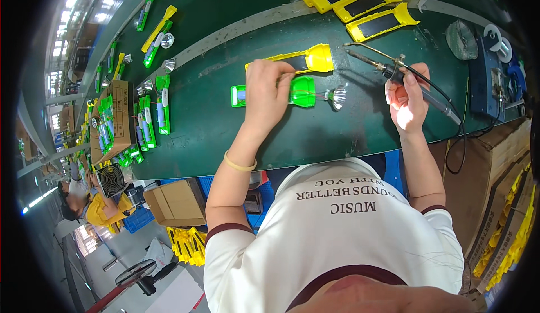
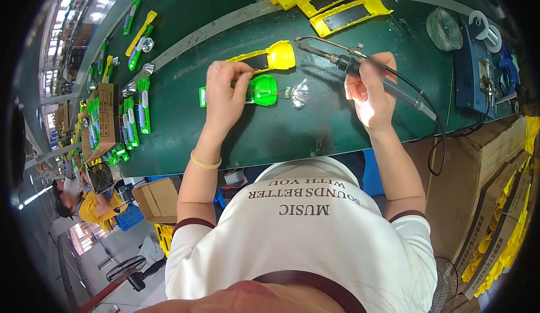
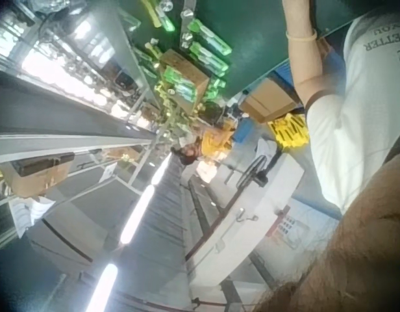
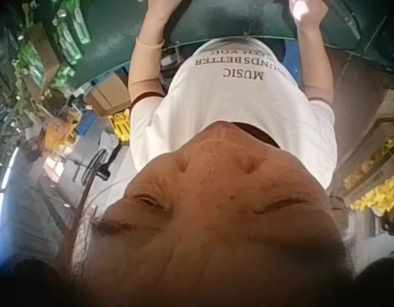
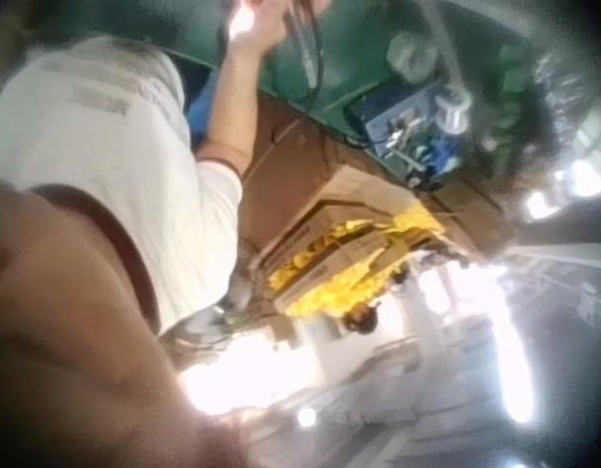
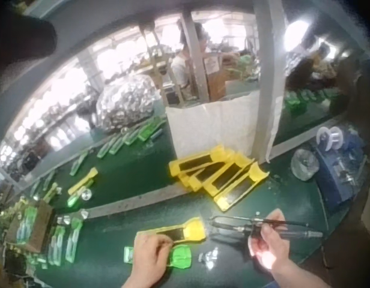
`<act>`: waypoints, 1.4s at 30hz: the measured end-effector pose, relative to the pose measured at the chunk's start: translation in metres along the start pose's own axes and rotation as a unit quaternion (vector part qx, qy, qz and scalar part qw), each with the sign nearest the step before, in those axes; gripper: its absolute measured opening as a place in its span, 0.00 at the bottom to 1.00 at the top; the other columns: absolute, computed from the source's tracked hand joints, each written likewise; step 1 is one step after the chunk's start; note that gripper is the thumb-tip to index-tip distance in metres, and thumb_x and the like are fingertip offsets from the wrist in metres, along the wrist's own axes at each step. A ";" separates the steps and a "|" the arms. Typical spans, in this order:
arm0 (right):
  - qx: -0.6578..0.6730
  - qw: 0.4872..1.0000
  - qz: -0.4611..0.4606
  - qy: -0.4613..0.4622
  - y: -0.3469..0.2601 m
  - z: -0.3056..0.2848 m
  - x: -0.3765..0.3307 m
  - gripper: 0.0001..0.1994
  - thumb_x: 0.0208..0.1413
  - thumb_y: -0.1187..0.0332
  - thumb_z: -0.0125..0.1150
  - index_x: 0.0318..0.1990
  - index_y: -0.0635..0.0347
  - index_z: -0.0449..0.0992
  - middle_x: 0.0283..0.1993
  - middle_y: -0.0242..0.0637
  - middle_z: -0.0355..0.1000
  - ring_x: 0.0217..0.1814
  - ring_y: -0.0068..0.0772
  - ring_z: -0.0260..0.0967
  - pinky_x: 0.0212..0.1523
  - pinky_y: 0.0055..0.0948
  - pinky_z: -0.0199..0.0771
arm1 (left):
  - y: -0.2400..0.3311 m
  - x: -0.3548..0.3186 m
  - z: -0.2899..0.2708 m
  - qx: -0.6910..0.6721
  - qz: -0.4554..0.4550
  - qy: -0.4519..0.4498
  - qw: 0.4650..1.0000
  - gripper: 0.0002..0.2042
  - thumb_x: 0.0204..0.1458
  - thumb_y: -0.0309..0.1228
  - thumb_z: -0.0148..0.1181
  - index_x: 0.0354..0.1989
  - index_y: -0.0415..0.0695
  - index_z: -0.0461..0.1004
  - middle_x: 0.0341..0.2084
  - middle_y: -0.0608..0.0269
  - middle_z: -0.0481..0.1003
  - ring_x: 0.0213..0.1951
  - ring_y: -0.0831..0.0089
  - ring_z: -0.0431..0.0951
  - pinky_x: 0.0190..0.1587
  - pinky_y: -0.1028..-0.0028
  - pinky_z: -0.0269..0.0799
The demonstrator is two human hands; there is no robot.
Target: Soldering wires and components onto a circuit board for flashlights on an assembly line.
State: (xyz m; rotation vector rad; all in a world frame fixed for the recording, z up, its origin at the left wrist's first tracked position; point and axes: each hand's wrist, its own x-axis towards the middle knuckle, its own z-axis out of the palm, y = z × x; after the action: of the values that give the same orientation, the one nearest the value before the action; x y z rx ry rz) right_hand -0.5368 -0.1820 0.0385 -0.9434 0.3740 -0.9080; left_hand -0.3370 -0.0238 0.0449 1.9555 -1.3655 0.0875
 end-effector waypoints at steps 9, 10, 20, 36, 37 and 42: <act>-0.082 0.988 0.108 -0.079 0.001 0.002 -0.002 0.11 0.52 0.70 0.56 0.32 0.58 0.58 0.24 0.31 0.62 0.18 0.18 0.60 0.18 0.17 0.61 | 0.004 0.008 -0.007 0.021 -0.011 -0.157 0.987 0.02 0.45 0.25 0.55 0.28 0.41 0.71 0.24 0.57 0.72 0.31 0.60 0.73 0.34 0.66 0.68; -0.097 0.984 0.108 -0.105 0.002 0.003 0.000 0.11 0.51 0.71 0.56 0.32 0.58 0.58 0.24 0.32 0.62 0.19 0.17 0.60 0.18 0.17 0.61 | 0.005 0.008 -0.007 0.019 -0.013 -0.156 0.987 0.02 0.45 0.25 0.55 0.28 0.41 0.71 0.24 0.57 0.72 0.31 0.60 0.73 0.34 0.66 0.68; -0.219 0.957 0.097 -0.163 0.019 0.006 0.007 0.12 0.50 0.70 0.60 0.31 0.59 0.59 0.24 0.31 0.66 0.22 0.14 0.61 0.22 0.16 0.62 | 0.008 0.011 -0.006 0.081 0.013 -0.170 0.982 0.02 0.42 0.26 0.57 0.25 0.44 0.73 0.21 0.60 0.72 0.28 0.63 0.73 0.31 0.67 0.69; -0.232 0.951 0.112 -0.171 0.015 0.008 0.005 0.12 0.49 0.70 0.60 0.30 0.60 0.60 0.24 0.32 0.67 0.22 0.15 0.62 0.21 0.18 0.60 | 0.008 0.010 -0.005 0.084 0.003 -0.174 0.981 0.04 0.44 0.28 0.56 0.27 0.43 0.74 0.23 0.59 0.73 0.28 0.62 0.74 0.31 0.66 0.69; -0.232 0.951 0.111 -0.171 0.018 0.006 0.006 0.12 0.49 0.70 0.60 0.30 0.60 0.60 0.24 0.32 0.67 0.22 0.15 0.62 0.21 0.18 0.60 | 0.009 0.011 -0.005 0.084 0.004 -0.173 0.981 0.04 0.44 0.28 0.56 0.27 0.43 0.74 0.23 0.59 0.73 0.28 0.62 0.74 0.31 0.66 0.69; -0.289 0.936 0.103 -0.171 0.017 0.008 0.008 0.13 0.48 0.68 0.61 0.30 0.59 0.60 0.23 0.31 0.67 0.22 0.15 0.62 0.22 0.17 0.61 | 0.010 0.011 -0.006 0.087 -0.005 -0.171 0.981 0.03 0.43 0.27 0.56 0.25 0.42 0.74 0.22 0.58 0.73 0.29 0.61 0.74 0.32 0.66 0.70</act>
State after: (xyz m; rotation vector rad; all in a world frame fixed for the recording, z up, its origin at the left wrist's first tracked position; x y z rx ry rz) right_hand -0.5182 -0.1792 0.0297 -1.5450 0.4392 -0.4249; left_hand -0.3383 -0.0306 0.0588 2.1970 -1.6129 -0.1449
